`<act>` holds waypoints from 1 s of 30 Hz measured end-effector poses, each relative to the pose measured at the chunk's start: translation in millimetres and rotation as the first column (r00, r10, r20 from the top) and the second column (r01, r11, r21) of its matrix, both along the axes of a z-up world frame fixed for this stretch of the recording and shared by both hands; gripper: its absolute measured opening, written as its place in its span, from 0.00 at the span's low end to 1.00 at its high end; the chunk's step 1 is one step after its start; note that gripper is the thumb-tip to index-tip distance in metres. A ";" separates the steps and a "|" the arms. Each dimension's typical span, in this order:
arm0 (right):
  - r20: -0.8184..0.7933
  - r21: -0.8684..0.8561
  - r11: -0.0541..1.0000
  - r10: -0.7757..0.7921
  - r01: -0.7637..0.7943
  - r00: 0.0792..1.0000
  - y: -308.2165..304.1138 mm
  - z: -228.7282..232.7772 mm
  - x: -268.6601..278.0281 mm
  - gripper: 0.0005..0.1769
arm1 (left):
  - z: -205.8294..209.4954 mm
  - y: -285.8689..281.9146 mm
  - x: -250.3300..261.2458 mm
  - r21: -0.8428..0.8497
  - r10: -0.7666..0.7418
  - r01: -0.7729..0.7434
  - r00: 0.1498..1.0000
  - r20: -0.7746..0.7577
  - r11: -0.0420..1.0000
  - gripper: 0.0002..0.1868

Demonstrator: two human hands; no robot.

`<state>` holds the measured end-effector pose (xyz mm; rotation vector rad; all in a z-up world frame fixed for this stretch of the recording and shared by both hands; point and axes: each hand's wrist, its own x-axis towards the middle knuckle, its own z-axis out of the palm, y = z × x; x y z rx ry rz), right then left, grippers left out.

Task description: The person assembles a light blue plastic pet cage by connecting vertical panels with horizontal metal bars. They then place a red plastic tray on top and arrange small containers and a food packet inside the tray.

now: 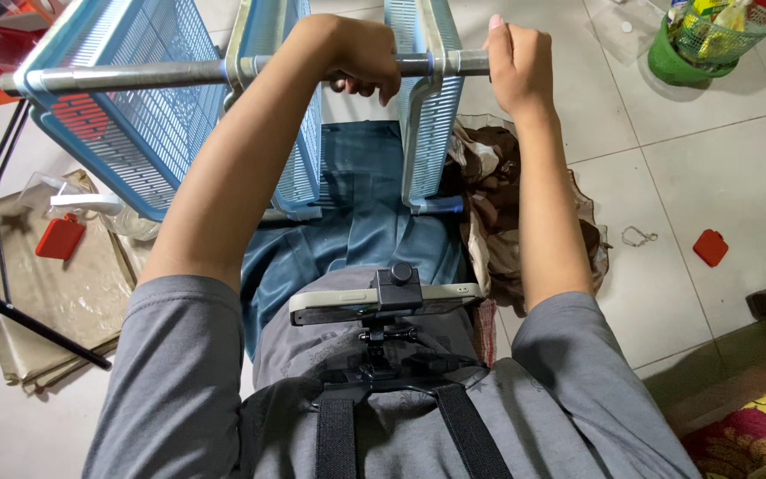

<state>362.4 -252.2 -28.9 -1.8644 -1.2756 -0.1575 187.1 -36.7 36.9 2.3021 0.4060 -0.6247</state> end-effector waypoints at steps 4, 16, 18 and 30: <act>-0.058 -0.006 1.000 -0.027 0.027 0.998 -3.5 -2.3 -2.9 0.27 | 3.8 -1.0 3.7 -0.139 -0.039 0.022 0.992 -0.121 0.990 0.09; -0.117 0.040 0.999 -0.019 0.024 0.993 -9.7 -1.4 -11.4 0.29 | -67.8 -58.3 -33.6 0.626 -0.390 -0.652 0.491 0.779 0.429 0.08; -0.127 0.027 0.999 -0.034 0.038 0.991 -14.3 -1.2 -13.5 0.29 | -64.3 -55.1 -24.5 0.694 -0.262 -0.449 0.699 0.665 0.562 0.07; -0.132 0.052 0.997 -0.055 0.062 0.990 -8.8 -7.1 -7.2 0.29 | -46.5 -25.5 -2.8 0.534 -0.156 -0.188 0.831 0.533 0.824 0.10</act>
